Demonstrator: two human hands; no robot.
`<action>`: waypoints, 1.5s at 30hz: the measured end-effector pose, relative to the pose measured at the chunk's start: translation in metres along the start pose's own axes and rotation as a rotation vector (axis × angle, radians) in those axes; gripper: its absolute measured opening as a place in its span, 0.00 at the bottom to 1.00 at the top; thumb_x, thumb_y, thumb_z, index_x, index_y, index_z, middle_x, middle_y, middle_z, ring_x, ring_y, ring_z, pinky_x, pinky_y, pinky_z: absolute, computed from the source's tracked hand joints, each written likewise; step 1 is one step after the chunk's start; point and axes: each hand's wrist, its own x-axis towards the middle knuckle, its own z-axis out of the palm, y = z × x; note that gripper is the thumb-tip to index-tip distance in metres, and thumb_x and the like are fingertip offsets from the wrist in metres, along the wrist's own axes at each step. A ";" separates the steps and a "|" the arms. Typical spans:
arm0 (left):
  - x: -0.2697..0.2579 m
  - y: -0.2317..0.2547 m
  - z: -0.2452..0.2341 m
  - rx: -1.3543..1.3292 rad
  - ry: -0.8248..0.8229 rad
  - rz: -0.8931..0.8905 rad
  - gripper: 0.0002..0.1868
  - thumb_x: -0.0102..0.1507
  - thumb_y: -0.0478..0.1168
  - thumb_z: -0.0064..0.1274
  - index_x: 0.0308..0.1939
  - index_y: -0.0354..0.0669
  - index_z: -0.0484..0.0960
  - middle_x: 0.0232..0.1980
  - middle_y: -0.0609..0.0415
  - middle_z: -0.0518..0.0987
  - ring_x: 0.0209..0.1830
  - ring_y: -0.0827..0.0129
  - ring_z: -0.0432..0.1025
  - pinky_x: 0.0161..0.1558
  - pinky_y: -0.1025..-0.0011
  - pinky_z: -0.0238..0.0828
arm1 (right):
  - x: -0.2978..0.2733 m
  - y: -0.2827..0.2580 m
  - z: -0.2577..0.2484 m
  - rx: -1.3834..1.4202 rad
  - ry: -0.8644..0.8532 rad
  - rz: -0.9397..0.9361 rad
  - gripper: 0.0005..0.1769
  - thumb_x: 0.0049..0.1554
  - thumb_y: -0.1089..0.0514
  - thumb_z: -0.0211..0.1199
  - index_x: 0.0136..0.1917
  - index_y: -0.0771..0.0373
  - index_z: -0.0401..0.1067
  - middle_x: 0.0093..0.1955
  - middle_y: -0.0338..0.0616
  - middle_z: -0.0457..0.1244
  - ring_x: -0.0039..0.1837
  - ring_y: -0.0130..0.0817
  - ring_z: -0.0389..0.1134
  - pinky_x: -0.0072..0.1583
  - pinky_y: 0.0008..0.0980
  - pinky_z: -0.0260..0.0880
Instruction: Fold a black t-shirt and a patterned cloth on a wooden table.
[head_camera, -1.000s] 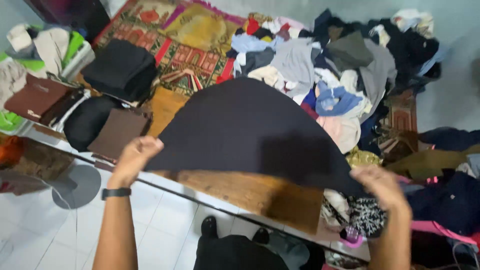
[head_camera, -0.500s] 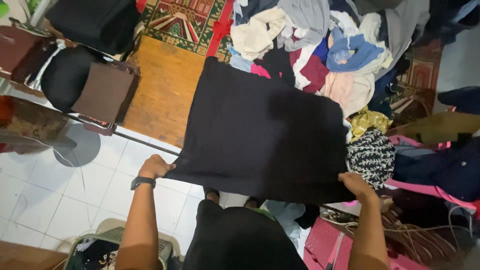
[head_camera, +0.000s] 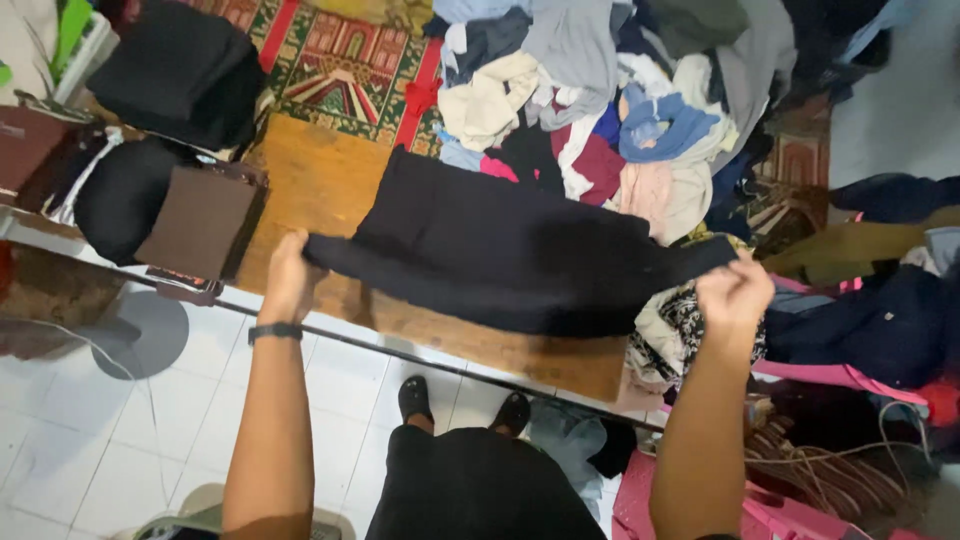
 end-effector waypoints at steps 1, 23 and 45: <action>0.009 0.016 0.009 -0.004 -0.001 0.013 0.20 0.72 0.50 0.37 0.48 0.41 0.80 0.43 0.47 0.81 0.37 0.62 0.73 0.39 0.63 0.70 | 0.029 0.004 0.000 0.003 -0.012 -0.005 0.14 0.54 0.69 0.54 0.53 0.60 0.70 0.47 0.41 0.68 0.44 0.34 0.68 0.44 0.29 0.66; 0.046 0.235 -0.004 -0.440 -0.004 0.706 0.15 0.79 0.48 0.43 0.45 0.40 0.73 0.42 0.53 0.74 0.41 0.67 0.71 0.46 0.65 0.71 | 0.057 -0.086 0.217 -1.714 -0.292 -0.346 0.30 0.53 0.44 0.73 0.58 0.69 0.74 0.47 0.55 0.65 0.40 0.30 0.61 0.41 0.32 0.62; -0.057 -0.130 0.007 1.485 -0.476 -0.516 0.33 0.53 0.53 0.63 0.57 0.38 0.84 0.60 0.39 0.82 0.61 0.50 0.77 0.60 0.59 0.75 | -0.202 0.078 -0.186 -2.242 -0.367 0.919 0.34 0.44 0.45 0.72 0.62 0.59 0.77 0.62 0.52 0.69 0.65 0.46 0.70 0.68 0.40 0.68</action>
